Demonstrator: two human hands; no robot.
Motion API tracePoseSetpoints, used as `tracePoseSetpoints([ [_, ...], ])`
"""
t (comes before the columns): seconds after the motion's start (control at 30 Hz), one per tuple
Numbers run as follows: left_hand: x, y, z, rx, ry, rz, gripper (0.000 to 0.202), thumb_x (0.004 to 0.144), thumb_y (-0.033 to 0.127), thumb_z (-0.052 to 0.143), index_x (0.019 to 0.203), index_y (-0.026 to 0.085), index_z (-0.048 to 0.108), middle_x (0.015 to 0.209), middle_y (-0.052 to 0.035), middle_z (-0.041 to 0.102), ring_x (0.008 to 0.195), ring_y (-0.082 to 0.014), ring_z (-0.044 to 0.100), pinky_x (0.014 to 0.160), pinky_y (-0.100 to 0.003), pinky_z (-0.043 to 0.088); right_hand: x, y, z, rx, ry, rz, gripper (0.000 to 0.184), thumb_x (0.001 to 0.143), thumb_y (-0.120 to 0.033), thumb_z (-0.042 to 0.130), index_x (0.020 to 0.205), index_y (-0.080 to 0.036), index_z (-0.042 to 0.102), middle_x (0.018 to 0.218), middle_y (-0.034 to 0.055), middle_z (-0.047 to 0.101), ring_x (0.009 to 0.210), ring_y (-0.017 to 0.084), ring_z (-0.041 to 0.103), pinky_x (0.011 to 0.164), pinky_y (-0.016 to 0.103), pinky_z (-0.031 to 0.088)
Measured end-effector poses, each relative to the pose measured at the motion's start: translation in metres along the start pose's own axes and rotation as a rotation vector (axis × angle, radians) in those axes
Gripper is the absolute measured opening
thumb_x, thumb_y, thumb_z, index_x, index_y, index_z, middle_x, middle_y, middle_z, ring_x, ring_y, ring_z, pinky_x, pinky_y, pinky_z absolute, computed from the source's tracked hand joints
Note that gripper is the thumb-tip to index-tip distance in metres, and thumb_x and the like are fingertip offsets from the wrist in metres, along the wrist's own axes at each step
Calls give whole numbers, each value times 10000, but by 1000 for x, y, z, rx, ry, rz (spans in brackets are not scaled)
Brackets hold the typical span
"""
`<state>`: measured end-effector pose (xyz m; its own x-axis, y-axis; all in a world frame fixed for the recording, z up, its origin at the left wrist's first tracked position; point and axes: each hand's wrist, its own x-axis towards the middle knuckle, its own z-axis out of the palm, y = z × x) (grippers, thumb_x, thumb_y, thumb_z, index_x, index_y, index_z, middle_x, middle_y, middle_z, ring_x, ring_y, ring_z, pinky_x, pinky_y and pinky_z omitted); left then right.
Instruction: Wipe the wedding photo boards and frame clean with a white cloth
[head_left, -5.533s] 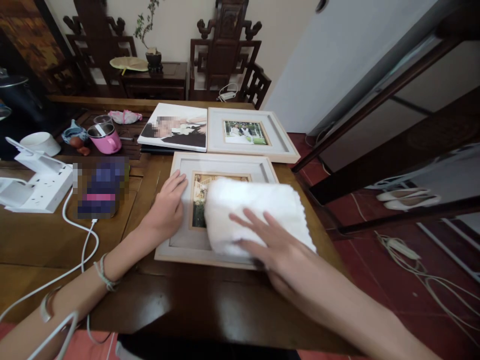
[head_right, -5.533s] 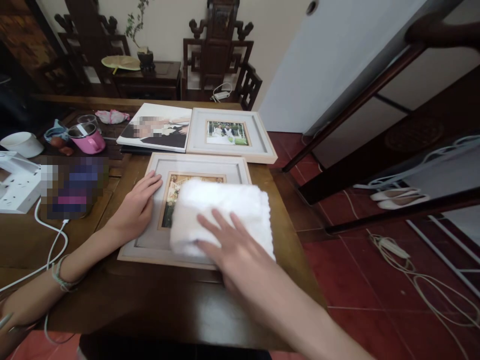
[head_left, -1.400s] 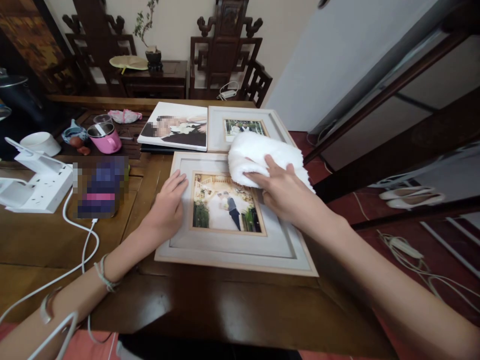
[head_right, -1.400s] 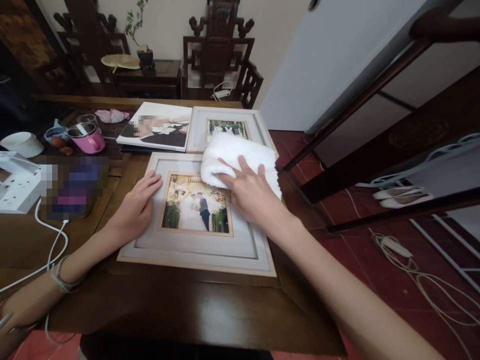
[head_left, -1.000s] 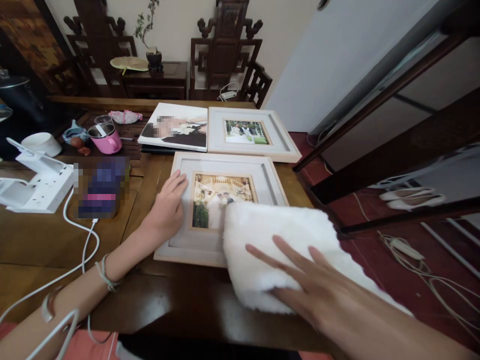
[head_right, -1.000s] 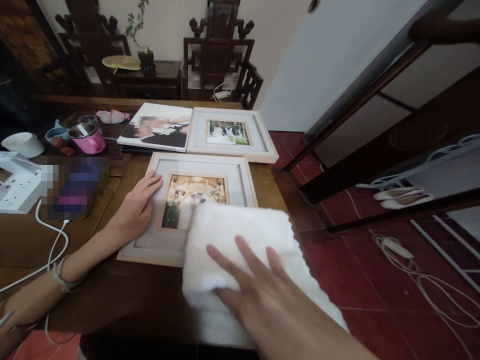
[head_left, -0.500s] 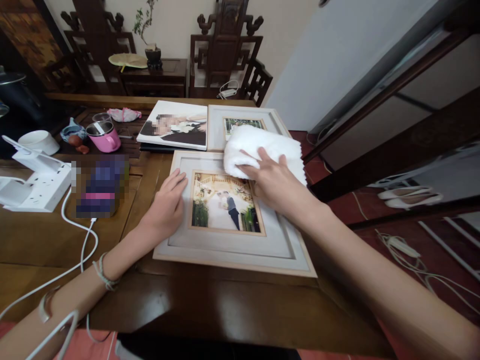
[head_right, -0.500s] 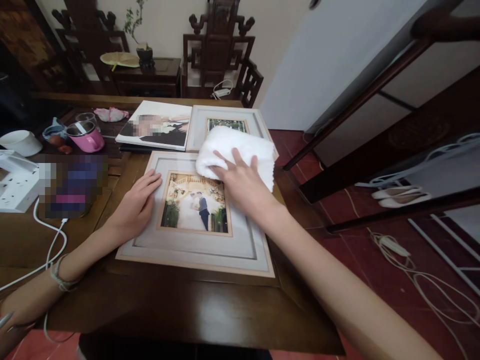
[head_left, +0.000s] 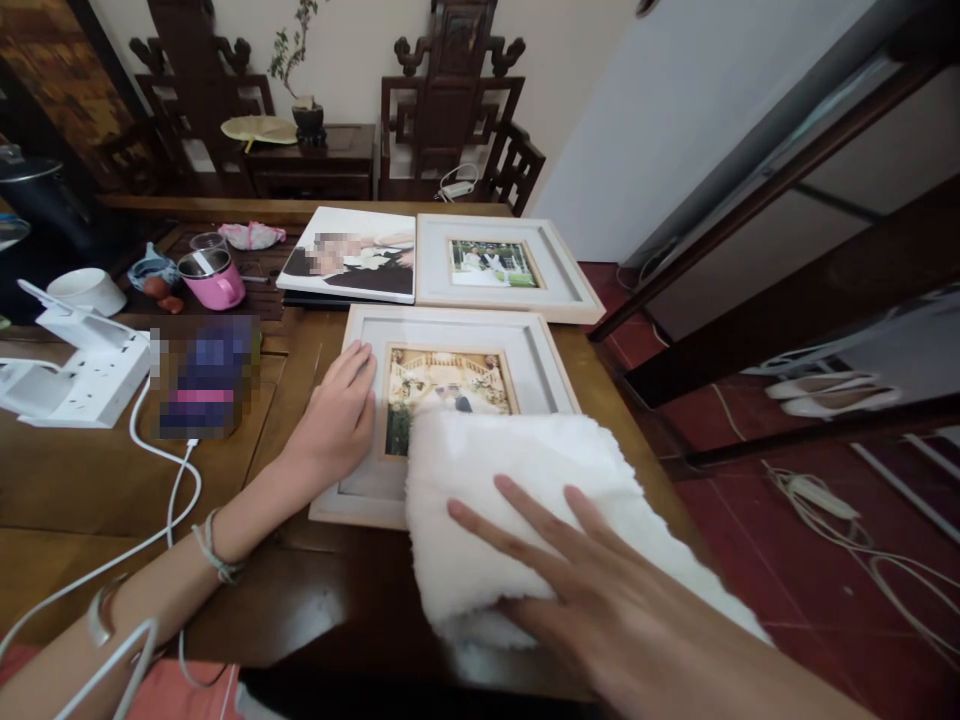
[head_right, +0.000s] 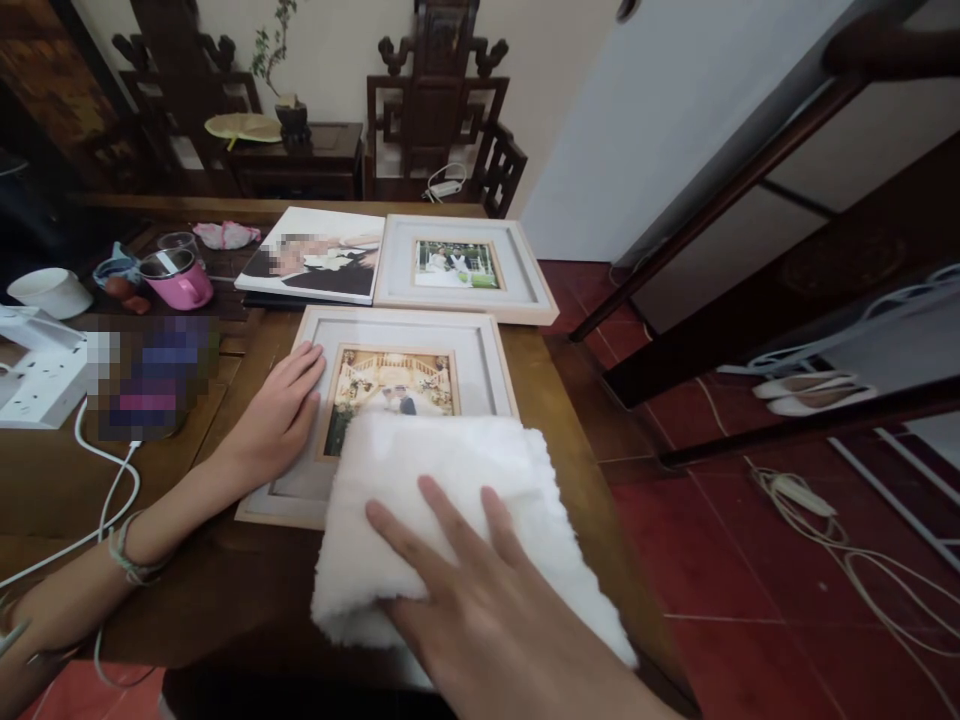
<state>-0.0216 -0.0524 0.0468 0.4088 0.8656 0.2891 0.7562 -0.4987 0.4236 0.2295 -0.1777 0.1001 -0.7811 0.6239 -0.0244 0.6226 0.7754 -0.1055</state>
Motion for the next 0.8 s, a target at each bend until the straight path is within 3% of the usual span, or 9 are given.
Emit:
tracePoseSetpoints([
  [0.13, -1, -1, -5, 32, -18, 15, 467, 966, 156, 310, 1393, 40, 457, 1490, -220, 432, 1465, -304, 276, 1174, -548, 295, 33, 14, 5, -36, 81, 171, 610, 715, 63, 431, 1132, -284, 711, 1530, 61, 421, 1389, 446, 363, 951, 780, 397],
  [0.3, -3, -5, -8, 20, -42, 11, 476, 970, 158, 302, 1415, 48, 432, 1499, -222, 419, 1467, -306, 267, 1166, -561, 297, 93, 74, 7, -103, 207, 343, 658, 741, 72, 398, 1331, -155, 582, 1576, 142, 325, 1435, 436, 273, 1033, 756, 329],
  [0.43, -2, -6, -5, 27, -62, -17, 479, 977, 172, 288, 1422, 54, 422, 1525, -210, 392, 1481, -301, 239, 1170, -566, 276, 122, 99, 2, -188, 155, 364, 623, 797, 58, 382, 1360, -147, 552, 1587, 135, 301, 1433, 491, 220, 973, 814, 330],
  [0.53, -1, -5, -5, 35, -74, -9, 476, 983, 180, 283, 1425, 60, 415, 1541, -196, 376, 1486, -292, 229, 1170, -560, 277, 120, 84, -1, -219, 33, 323, 662, 754, 91, 398, 1350, -144, 565, 1589, 132, 289, 1427, 507, 213, 976, 808, 337],
  [0.63, -2, -3, -9, 35, -74, 10, 474, 979, 177, 296, 1419, 56, 422, 1530, -207, 389, 1476, -298, 256, 1168, -561, 286, 95, 49, -6, -166, -66, 229, 663, 719, 101, 450, 1293, -181, 622, 1564, 140, 339, 1402, 506, 281, 968, 791, 368],
  [0.8, -4, -2, -12, 43, -74, 17, 466, 975, 175, 306, 1403, 56, 444, 1509, -207, 422, 1469, -294, 274, 1165, -560, 294, 39, 3, -9, -7, -41, 3, 476, 807, 23, 493, 1040, -312, 739, 1534, 14, 413, 1388, 438, 369, 960, 753, 422],
])
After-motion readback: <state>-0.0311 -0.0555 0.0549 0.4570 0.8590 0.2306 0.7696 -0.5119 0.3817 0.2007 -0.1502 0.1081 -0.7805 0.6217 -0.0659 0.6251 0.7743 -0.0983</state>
